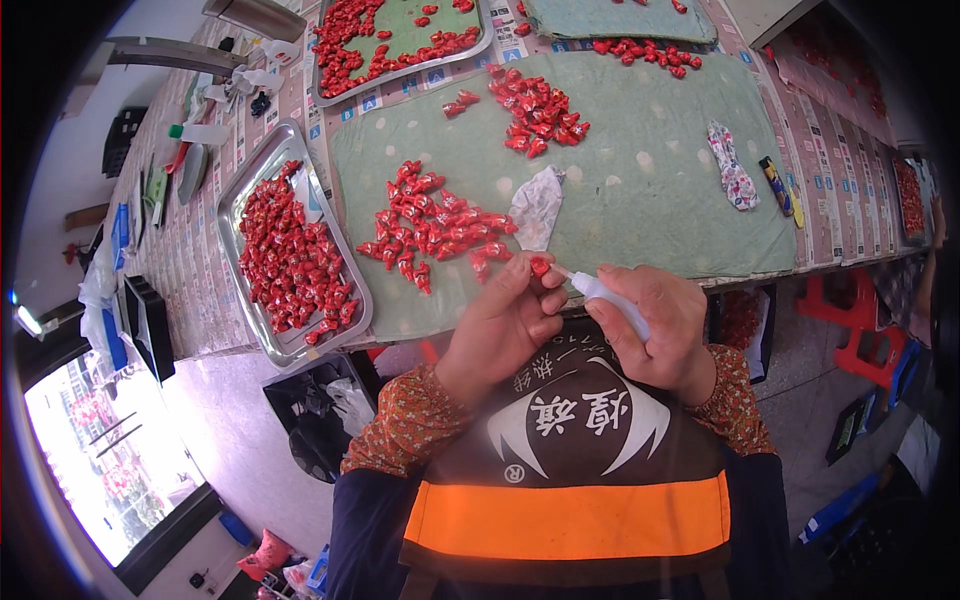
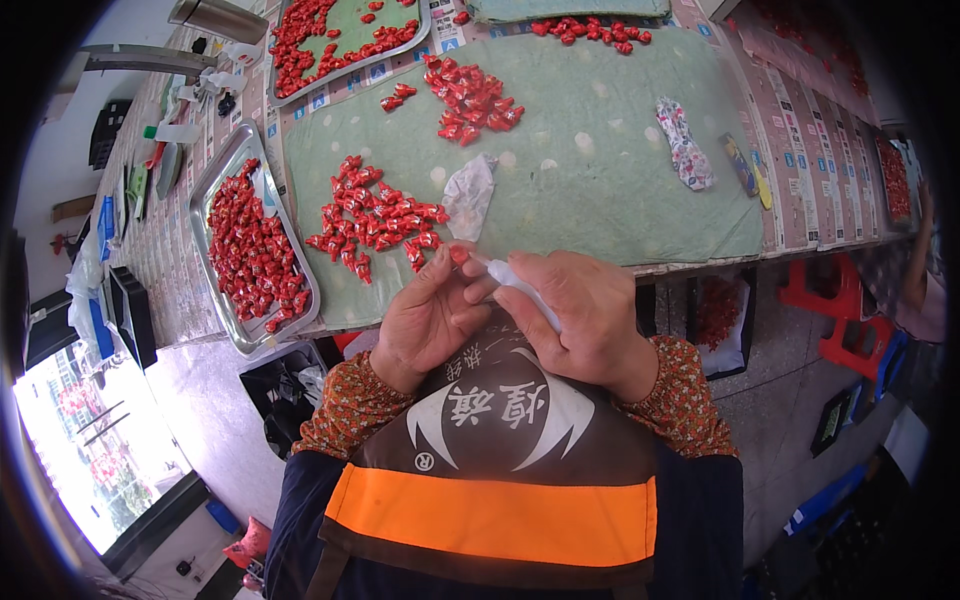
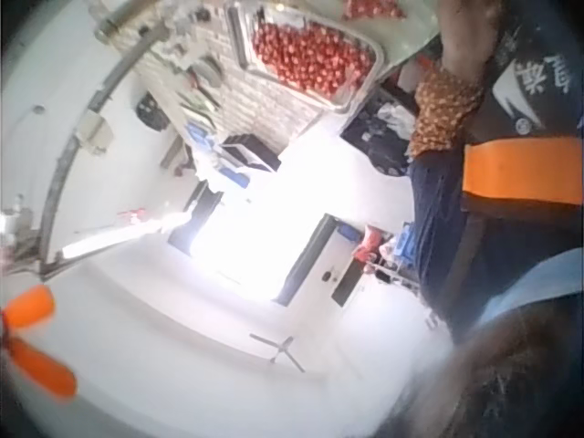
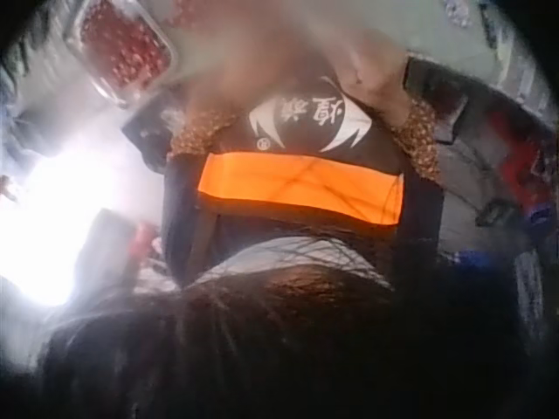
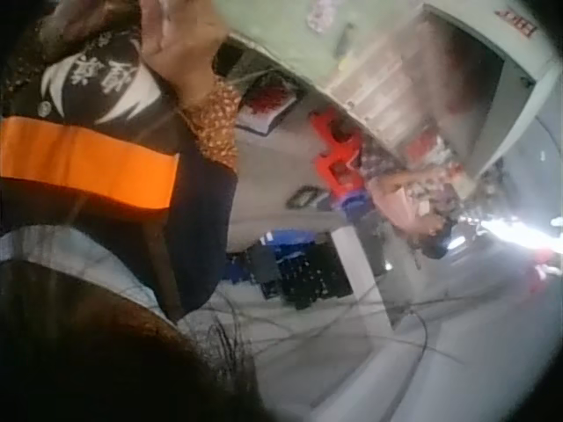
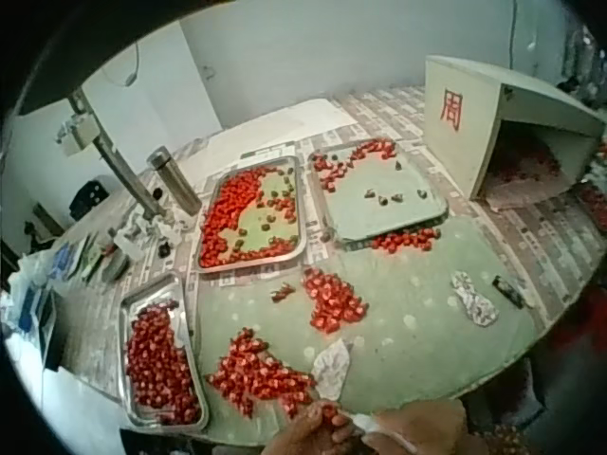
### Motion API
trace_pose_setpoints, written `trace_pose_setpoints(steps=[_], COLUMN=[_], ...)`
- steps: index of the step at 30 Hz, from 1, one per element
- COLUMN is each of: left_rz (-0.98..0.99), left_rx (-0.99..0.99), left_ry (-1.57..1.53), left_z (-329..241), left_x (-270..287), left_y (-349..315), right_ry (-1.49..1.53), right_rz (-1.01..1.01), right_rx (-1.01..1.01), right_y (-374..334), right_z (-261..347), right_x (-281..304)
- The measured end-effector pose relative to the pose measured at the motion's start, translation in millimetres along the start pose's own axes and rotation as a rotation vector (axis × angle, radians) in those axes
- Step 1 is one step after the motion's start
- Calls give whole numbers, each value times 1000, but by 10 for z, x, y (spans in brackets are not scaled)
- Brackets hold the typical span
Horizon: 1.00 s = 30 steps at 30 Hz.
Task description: The person applies glue from a glue bottle to small red plastic pieces and attaches them to a heart-shaped base.
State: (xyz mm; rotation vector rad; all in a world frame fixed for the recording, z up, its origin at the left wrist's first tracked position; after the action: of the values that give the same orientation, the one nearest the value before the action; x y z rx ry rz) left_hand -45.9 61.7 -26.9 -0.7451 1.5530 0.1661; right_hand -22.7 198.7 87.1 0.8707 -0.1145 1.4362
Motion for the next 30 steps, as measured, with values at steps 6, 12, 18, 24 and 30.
trace_pose_setpoints(steps=[6,12,18,24,30], left_rz=[-70,-44,-78,-84,-99], left_rx=[-41,-127,-189,-216,-216], left_ry=[147,211,293,315,363], left_z=[-62,-137,-204,-243,-237], left_x=[8,27,-12,-20,6], left_y=[-17,-26,-50,-54,-71], right_ry=[-15,-10,-3,14,45], right_rz=[-22,6,-19,-12,-24], right_rx=[-3,-26,6,-10,-20], right_y=[-11,-25,-53,-61,-68], right_z=[12,1,4,7,-13], right_x=[23,2,7,10,22])
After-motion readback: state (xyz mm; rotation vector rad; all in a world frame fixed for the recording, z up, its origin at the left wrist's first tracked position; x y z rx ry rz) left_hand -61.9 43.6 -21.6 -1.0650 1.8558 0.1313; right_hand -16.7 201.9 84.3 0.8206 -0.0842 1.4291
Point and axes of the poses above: each hand's wrist, its own y-axis towards the middle knuckle, its own x-axis out of the back of the hand, z = x × y, the point moved 8 cm from there along y, towards the middle knuckle, and after that the axes turned 4 degrees about z, right-handed, at the moved point
